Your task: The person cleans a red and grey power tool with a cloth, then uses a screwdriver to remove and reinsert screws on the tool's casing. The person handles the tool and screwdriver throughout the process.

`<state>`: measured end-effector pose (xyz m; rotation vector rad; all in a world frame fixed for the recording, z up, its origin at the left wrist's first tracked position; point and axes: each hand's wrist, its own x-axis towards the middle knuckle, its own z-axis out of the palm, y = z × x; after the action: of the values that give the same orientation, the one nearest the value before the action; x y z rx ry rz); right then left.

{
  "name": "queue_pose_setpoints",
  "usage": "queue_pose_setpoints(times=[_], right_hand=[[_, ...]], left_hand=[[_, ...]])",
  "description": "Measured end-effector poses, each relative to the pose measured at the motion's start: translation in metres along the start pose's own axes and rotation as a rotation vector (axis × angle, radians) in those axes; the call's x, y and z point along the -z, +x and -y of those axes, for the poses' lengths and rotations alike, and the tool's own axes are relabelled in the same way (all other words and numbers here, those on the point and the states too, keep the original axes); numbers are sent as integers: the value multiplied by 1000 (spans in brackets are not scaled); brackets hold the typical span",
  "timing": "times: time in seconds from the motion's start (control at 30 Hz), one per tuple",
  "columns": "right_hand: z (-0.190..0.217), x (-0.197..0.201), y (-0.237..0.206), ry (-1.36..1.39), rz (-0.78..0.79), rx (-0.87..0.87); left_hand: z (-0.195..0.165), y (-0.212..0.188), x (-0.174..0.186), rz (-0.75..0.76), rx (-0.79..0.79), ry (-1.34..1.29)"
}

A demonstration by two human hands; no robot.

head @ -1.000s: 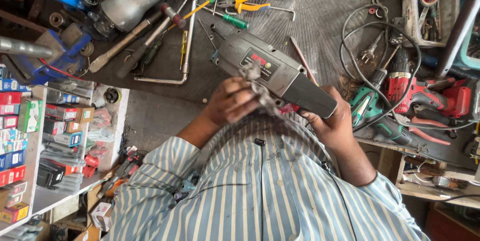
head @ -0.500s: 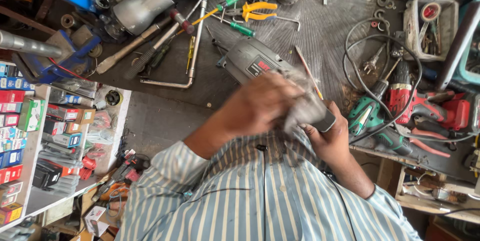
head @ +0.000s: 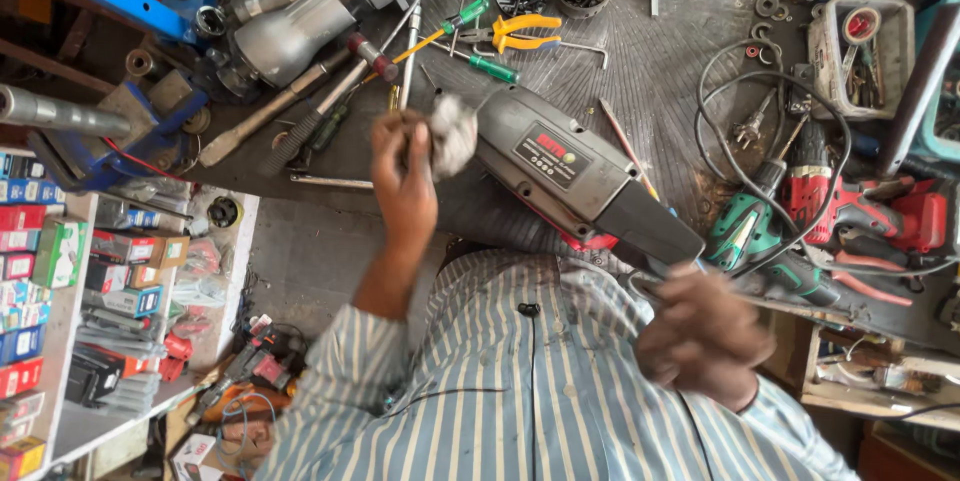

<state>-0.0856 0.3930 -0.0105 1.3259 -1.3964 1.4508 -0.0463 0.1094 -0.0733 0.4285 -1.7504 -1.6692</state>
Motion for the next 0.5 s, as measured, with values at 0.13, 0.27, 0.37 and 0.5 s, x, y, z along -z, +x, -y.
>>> queue_pose_setpoints(times=[0.13, 0.27, 0.37, 0.5], right_hand=[[10, -37, 28, 101, 676, -70], [-14, -111, -5, 213, 561, -217], [-10, -141, -23, 301, 257, -492], [-19, -172, -10, 496, 11, -1373]], left_hand=[[-7, -61, 1, 293, 311, -319], [-3, -73, 22, 716, 726, -1320], [-2, -66, 40, 478, 826, -1262], [-5, -35, 61, 952, -144, -14]])
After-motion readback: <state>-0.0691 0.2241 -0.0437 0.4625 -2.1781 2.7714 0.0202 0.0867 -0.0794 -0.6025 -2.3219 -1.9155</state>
